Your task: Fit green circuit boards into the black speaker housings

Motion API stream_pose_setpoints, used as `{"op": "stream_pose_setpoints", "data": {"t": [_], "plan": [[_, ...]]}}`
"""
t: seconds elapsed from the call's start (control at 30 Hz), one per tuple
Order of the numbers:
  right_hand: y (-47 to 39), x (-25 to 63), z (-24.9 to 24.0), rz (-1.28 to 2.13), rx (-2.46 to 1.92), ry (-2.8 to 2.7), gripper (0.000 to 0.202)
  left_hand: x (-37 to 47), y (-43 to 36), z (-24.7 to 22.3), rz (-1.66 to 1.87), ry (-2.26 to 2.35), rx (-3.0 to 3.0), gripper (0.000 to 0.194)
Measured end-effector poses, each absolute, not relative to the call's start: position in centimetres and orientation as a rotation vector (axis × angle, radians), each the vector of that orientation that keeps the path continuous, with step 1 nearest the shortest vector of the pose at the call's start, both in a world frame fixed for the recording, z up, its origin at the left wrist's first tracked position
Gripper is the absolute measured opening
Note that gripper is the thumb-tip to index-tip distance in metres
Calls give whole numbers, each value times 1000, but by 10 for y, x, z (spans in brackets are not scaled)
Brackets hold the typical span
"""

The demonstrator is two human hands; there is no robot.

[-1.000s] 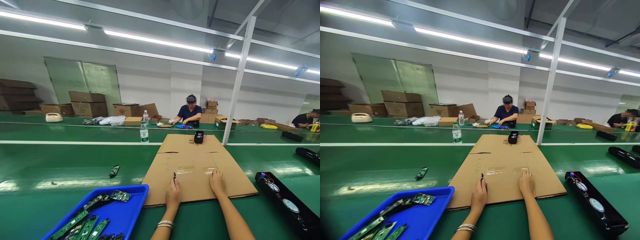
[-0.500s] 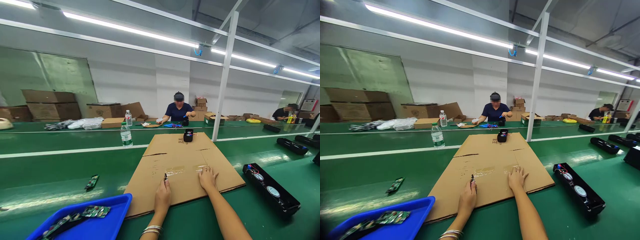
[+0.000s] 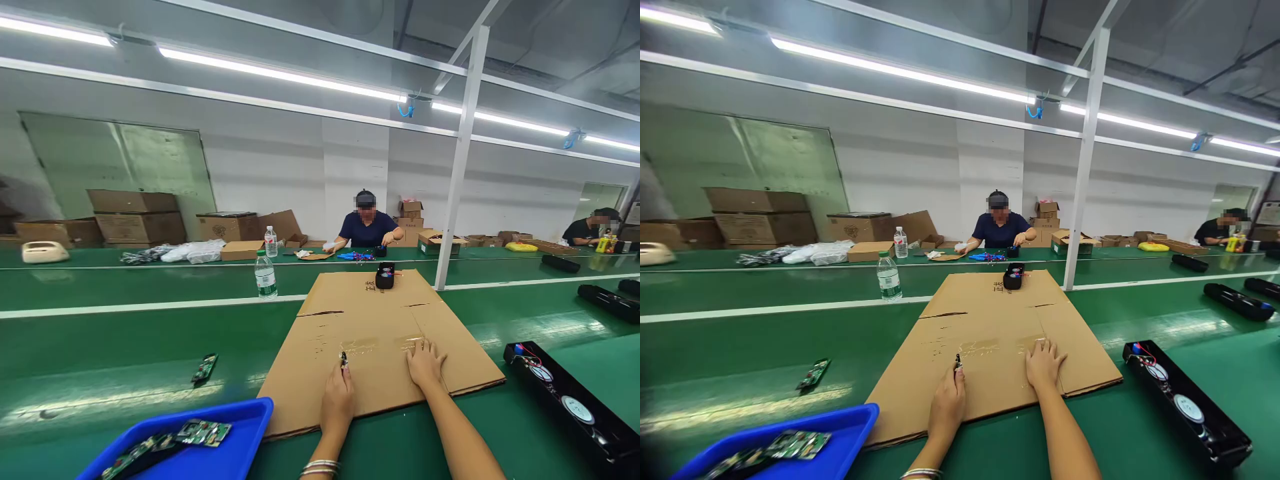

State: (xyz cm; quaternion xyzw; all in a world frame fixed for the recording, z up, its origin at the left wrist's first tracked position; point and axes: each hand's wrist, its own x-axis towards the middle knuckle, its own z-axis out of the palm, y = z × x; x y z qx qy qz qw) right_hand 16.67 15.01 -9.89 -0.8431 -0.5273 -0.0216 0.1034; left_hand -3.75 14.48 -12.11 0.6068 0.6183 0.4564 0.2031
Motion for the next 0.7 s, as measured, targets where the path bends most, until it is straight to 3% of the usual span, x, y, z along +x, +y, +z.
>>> {"op": "stream_pose_setpoints", "data": {"t": [0.7], "plan": [[148,168,-99,-136,-2512,-1589,44,-36,149,-129,1344,1683,1662,28]]}}
